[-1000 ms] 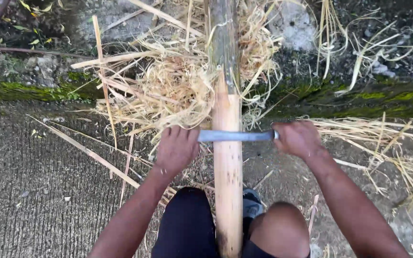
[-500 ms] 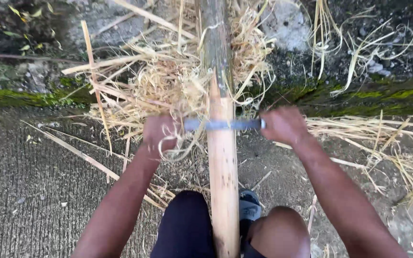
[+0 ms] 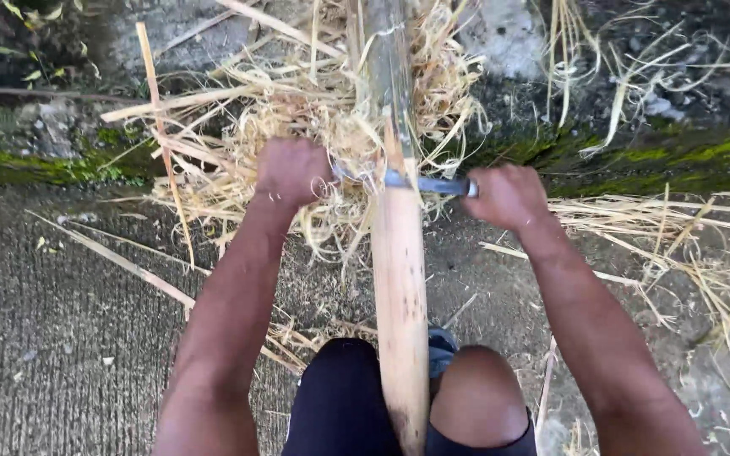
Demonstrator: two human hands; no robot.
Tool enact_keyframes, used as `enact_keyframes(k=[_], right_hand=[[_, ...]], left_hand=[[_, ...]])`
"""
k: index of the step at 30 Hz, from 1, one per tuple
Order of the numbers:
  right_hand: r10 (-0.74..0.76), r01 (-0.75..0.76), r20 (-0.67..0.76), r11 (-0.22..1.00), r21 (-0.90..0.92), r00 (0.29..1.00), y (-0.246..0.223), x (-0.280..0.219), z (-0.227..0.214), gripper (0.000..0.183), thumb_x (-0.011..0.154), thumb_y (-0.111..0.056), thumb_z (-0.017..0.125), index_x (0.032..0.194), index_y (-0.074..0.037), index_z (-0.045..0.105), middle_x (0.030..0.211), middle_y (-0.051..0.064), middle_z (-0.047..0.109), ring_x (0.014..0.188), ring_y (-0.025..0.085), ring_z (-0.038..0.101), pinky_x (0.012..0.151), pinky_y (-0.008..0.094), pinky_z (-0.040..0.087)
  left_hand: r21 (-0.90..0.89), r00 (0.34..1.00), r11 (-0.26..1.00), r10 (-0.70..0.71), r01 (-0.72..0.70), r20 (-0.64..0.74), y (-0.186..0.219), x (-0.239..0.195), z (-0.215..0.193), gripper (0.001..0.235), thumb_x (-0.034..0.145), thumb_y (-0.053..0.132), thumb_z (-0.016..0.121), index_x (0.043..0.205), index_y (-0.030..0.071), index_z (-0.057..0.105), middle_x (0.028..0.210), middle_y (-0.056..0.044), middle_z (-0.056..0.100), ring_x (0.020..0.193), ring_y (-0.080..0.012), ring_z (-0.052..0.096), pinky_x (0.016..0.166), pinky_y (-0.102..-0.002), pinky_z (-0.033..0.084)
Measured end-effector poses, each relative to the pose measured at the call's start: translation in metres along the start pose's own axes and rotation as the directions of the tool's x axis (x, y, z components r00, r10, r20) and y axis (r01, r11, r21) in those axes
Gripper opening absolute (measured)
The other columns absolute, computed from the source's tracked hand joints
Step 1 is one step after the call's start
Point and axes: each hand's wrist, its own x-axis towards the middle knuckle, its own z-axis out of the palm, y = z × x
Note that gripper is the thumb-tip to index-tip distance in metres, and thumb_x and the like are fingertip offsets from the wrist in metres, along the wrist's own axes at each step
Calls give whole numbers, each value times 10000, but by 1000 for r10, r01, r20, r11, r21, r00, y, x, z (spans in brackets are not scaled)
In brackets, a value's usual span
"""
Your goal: The recorder uses a machete as a drawknife to shave thin layers off a bamboo stalk held between their legs.
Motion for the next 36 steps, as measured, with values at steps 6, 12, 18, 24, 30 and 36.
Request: enact_keyframes(k=[6, 12, 18, 24, 30, 36], right_hand=[[-181, 195, 102, 969, -152, 978, -3, -58, 46, 177, 794, -298, 632, 907, -184, 707, 601, 61, 657, 488, 201, 657, 595, 446, 585], [-70, 72, 24, 993, -97, 997, 7, 39, -5, 306, 955, -414, 580, 834, -151, 678, 616, 81, 648, 534, 255, 672, 626, 457, 589], [-100, 82, -222, 993, -91, 970, 5, 88, -43, 151, 866, -325, 677, 834, -181, 711, 771, 117, 721, 694, 321, 705, 749, 493, 574], [-99, 57, -367, 991, -123, 925, -2, 76, -40, 306, 1045, -332, 636, 820, -125, 642, 676, 77, 632, 559, 226, 635, 647, 459, 547], [-253, 134, -411, 946, -296, 876, 20, 99, -48, 166, 1027, -214, 700, 930, -93, 640, 841, 84, 619, 691, 207, 609, 659, 401, 515], [-140, 42, -266, 937, -346, 954, 8, 119, -66, 70, 1073, -110, 671, 1125, -66, 657, 997, 192, 616, 1072, 336, 538, 978, 510, 391]], left_hand=[[-88, 965, 996, 38, -16, 260, 39, -74, 1, 269, 990, 254, 468, 1052, 91, 674, 599, -46, 608, 463, -117, 586, 392, -359, 498], [-112, 914, 964, -185, 239, 362, -22, 39, 21, 276, 938, 282, 530, 735, 139, 652, 627, 16, 478, 499, -100, 349, 398, -311, 340], [77, 994, 993, -90, 85, 63, -44, 80, -15, 402, 862, 525, 637, 851, 128, 698, 800, -71, 665, 691, -173, 580, 673, -331, 450], [2, 979, 981, -195, 195, 55, -53, 75, 29, 570, 869, 651, 670, 993, 102, 577, 798, -12, 579, 678, -122, 540, 668, -318, 588], [-87, 982, 982, -174, 167, -78, -58, 90, 64, 339, 1003, 471, 596, 910, 149, 645, 738, -18, 562, 576, -136, 512, 611, -350, 574], [86, 993, 992, -96, 90, 63, -61, 81, 16, 279, 1050, 378, 603, 1058, 128, 726, 822, -88, 707, 646, -151, 668, 647, -360, 603]])
